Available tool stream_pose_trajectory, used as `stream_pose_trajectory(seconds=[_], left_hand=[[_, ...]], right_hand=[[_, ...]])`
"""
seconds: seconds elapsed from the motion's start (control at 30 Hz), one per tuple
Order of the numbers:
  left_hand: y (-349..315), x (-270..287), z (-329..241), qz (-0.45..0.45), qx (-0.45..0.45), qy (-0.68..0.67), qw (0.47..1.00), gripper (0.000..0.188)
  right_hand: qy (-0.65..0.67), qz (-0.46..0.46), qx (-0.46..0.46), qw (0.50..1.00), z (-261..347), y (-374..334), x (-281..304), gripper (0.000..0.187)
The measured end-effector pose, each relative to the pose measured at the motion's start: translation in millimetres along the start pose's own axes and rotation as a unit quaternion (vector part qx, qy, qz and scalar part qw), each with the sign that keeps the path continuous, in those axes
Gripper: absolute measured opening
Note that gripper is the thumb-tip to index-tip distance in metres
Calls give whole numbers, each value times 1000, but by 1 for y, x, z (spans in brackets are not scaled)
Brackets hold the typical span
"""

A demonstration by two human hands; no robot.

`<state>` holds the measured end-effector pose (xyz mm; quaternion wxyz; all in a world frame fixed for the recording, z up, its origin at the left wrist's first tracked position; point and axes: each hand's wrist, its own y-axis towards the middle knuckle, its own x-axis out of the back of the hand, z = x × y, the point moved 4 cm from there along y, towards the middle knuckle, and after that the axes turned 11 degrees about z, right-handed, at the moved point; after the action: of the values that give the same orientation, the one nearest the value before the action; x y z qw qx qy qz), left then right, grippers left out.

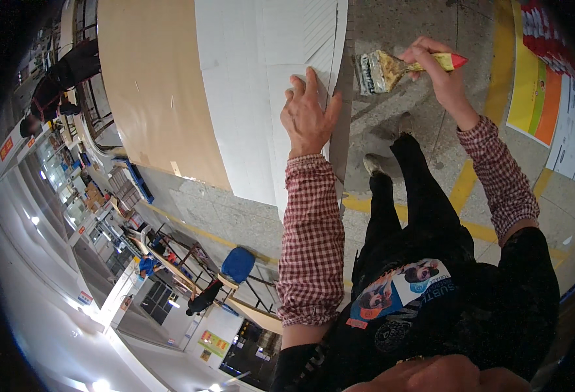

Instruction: The person uses a paintbrush to apply a white substance to a long, white, slatted wooden board. They repeatedly dip the brush into a container of the substance and spread it across the surface of the board, working along its length.

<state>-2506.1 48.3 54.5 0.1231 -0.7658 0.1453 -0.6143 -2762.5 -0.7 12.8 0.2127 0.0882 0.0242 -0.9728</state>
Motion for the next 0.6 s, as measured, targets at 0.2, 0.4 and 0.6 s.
stream_pose_trajectory(seconds=[0.2, 0.4, 0.6], left_hand=[[-1, -23, -8, -34, 65, 67, 995, 81], [-38, -67, -15, -41, 226, -16, 973, 119], [-71, -58, 1, 10, 152, 9, 988, 104]], right_hand=[[25, -62, 37, 997, 3, -13, 13, 27], [4, -73, 62, 995, 4, -15, 14, 23], [-48, -41, 59, 996, 1, -13, 12, 29]])
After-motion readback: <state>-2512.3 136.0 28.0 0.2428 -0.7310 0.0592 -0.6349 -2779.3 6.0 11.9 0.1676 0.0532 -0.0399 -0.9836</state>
